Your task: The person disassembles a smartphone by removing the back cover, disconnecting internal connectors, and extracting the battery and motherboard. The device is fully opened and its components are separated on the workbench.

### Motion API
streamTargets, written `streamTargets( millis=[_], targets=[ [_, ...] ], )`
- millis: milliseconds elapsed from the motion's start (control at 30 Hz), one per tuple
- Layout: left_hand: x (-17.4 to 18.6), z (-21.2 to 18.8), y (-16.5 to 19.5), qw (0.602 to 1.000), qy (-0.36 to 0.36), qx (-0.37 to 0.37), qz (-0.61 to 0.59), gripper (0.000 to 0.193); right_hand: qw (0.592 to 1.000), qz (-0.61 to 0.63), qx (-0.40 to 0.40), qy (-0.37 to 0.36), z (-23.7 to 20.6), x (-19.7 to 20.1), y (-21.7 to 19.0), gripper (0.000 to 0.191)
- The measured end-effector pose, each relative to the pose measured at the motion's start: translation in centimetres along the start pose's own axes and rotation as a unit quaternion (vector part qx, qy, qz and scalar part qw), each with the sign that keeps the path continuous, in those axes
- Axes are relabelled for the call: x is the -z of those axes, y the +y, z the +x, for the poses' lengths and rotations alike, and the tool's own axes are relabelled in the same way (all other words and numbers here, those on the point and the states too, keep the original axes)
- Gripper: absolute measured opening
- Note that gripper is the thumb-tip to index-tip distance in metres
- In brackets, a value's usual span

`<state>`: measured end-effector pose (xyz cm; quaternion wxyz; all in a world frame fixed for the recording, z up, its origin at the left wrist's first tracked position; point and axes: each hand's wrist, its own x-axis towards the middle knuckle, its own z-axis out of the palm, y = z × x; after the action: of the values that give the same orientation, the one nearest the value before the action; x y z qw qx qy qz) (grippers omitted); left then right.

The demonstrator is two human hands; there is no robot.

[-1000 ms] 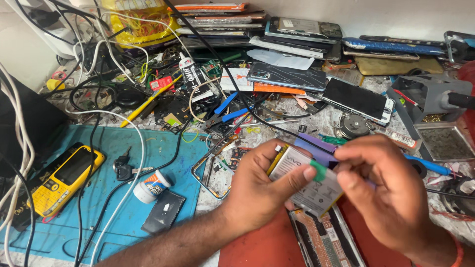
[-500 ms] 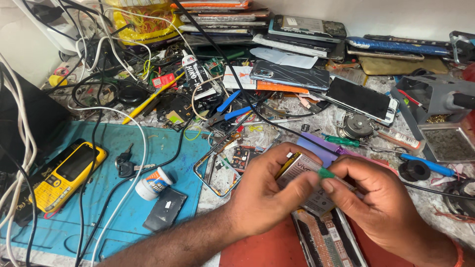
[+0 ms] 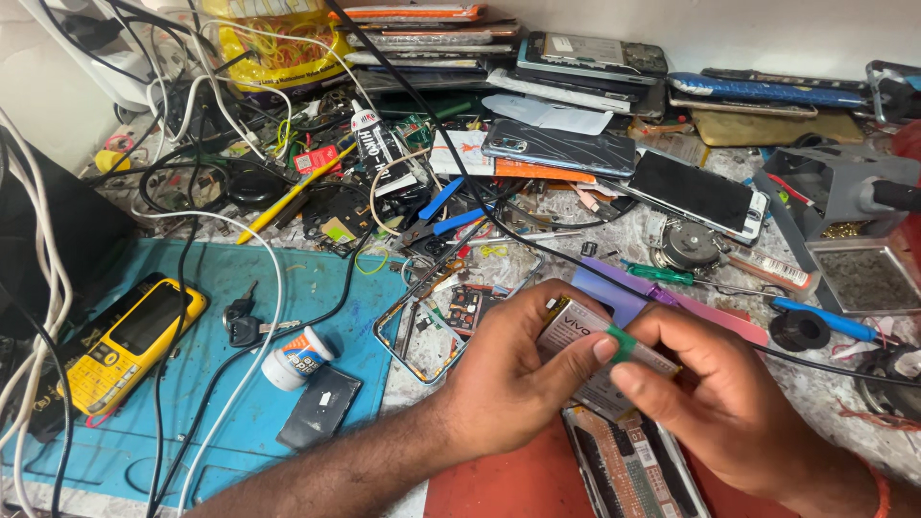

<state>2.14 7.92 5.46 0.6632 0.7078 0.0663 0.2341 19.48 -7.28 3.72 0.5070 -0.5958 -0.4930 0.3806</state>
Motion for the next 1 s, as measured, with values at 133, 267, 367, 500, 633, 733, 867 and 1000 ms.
streamTargets(
  millis=[133,267,367,500,633,733,867,1000],
  targets=[
    [0.1,0.1,0.2,1.0,-0.008,0.026,0.003,0.021,0.998,-0.06,0.012,0.026,0.3,0.0,-0.5,0.015],
    [0.1,0.6,0.0,0.995,-0.005,0.089,-0.046,0.024,0.999,-0.015,-0.04,0.023,0.5,0.1,-0.2,0.014],
    [0.4,1.3,-0.4,0.993,0.0,0.092,-0.074,0.033,0.995,0.042,-0.085,0.021,1.0,0.6,0.3,0.022],
    [0.9,2.2,-1.2,0.971,0.059,0.097,-0.212,0.054,0.991,0.062,-0.095,0.076,2.2,2.5,0.4,0.025],
    [1.4,2.8,-1.9,0.982,0.133,0.028,-0.134,0.057,0.977,0.017,-0.08,0.199,3.2,4.7,-0.9,0.031],
    [1.9,3.1,-2.1,0.976,0.181,0.006,-0.122,0.052,0.966,-0.029,-0.149,0.211,4.4,6.0,-2.2,0.034],
    [2.0,3.2,-1.9,0.976,0.193,-0.007,-0.097,0.045,0.964,-0.186,-0.132,0.138,7.8,6.6,-3.6,0.035],
    [2.1,3.0,-1.2,0.979,0.189,-0.014,-0.071,0.039,0.943,-0.282,-0.14,0.11,10.6,4.8,-4.3,0.033]
  ],
)
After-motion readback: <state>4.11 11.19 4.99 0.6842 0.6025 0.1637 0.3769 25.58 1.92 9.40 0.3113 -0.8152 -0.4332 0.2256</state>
